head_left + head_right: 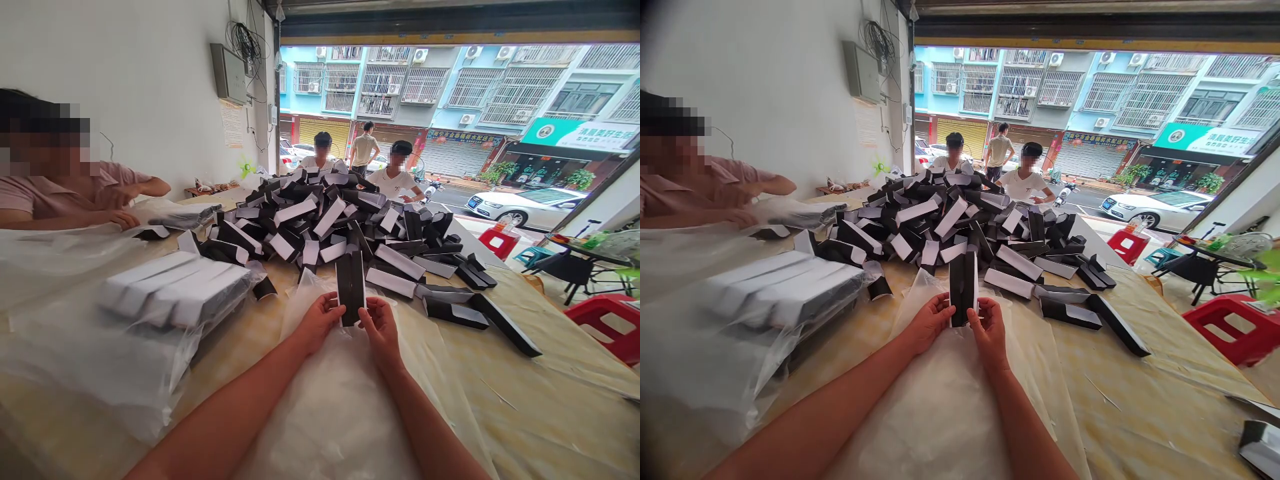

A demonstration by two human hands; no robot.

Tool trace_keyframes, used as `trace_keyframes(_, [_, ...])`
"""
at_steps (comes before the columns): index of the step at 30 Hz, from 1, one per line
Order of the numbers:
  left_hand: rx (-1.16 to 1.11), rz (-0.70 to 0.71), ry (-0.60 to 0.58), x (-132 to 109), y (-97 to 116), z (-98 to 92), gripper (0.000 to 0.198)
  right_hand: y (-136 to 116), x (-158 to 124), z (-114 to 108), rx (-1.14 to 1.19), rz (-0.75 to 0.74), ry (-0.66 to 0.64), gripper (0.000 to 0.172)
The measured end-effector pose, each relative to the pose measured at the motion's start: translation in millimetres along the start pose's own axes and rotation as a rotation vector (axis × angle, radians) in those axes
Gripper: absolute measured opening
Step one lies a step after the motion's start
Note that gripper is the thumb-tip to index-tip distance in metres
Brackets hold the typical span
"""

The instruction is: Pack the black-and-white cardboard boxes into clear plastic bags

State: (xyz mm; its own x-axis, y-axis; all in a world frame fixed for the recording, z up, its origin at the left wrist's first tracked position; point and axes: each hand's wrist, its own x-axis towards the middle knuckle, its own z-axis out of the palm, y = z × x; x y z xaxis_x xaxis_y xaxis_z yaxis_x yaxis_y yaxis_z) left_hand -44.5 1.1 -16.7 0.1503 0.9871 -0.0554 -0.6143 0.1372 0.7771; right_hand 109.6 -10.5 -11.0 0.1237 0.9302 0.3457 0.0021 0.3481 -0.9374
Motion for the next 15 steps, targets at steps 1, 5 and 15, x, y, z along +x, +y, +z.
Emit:
trace_keyframes(1, [-0.003,-0.002,-0.001,0.1,-0.1,-0.3,0.052,-0.1,-0.2,-0.1,-0.002,0.001,-0.001,0.038])
trace_keyframes(5, [-0.016,-0.001,-0.02,0.3,-0.6,-1.5,0.049,-1.5,-0.9,0.1,0.004,0.001,-0.008,0.037])
trace_keyframes(15, [-0.006,0.001,-0.004,1.6,-1.9,-2.3,0.049,-0.2,-0.5,-1.2,-0.023,0.012,-0.017,0.039])
